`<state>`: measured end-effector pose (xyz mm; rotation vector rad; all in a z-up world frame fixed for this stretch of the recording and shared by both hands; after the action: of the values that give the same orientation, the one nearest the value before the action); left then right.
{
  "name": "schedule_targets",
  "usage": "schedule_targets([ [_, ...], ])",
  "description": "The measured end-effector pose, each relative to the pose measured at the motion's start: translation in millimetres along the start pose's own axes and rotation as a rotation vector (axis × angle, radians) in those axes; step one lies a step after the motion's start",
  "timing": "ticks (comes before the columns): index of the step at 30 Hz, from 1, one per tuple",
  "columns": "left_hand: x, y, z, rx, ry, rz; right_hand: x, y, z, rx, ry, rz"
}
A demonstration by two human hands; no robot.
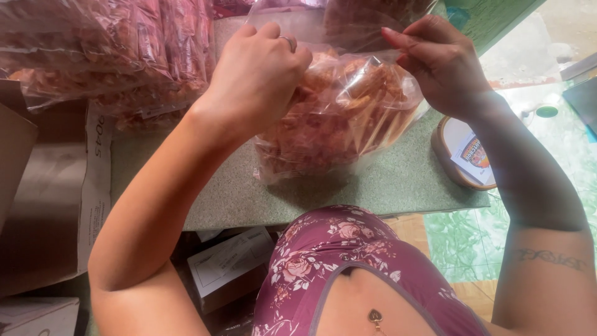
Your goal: Sealing plastic bags filled with snacks using a manual impulse sealer and applying labels.
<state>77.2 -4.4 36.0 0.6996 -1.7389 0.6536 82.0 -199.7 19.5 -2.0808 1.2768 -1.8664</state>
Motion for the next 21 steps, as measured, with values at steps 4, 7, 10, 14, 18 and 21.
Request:
schedule_targets([
  [4,-3.4,-5.1,-3.6,-0.033,0.05,0.004,-0.3,-3.3,3.6,-0.021,-0.02,-0.034],
  [7,-16.6,-8.1,-9.8,0.03,0.16,-0.147,0.7,-7.0,1.2,0.004,-0.031,-0.024],
  [10,-13.3,-1.6,-9.8,0.044,0.249,-0.22,1.3,-10.8,-2.2,0.003,-0.018,-0.02],
  [14,17.2,9.7,-2.0,0.002,0.383,-0.032,1.4,-7.9,5.8,-0.029,-0.005,-0.017],
  [18,11.7,8.1,4.1,-0.083,0.2,0.06,1.5,-8.5,1.7,-0.028,0.012,-0.024],
  [21,10.5,1.7,11.5,-0.151,0.306,-0.004,1.8,-9.7,-2.6,-0.025,0.012,0.005],
])
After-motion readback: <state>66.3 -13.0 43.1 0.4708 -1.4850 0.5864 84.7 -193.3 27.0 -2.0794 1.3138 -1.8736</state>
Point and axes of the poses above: each hand's wrist, its own y-axis away from the middle knuckle, its own x-axis out of the back of the hand, z = x × y, the point moved 10 cm from there along -y, towards the middle knuckle, and after that the axes turned 4 degrees about -z, right-handed, at the moved point
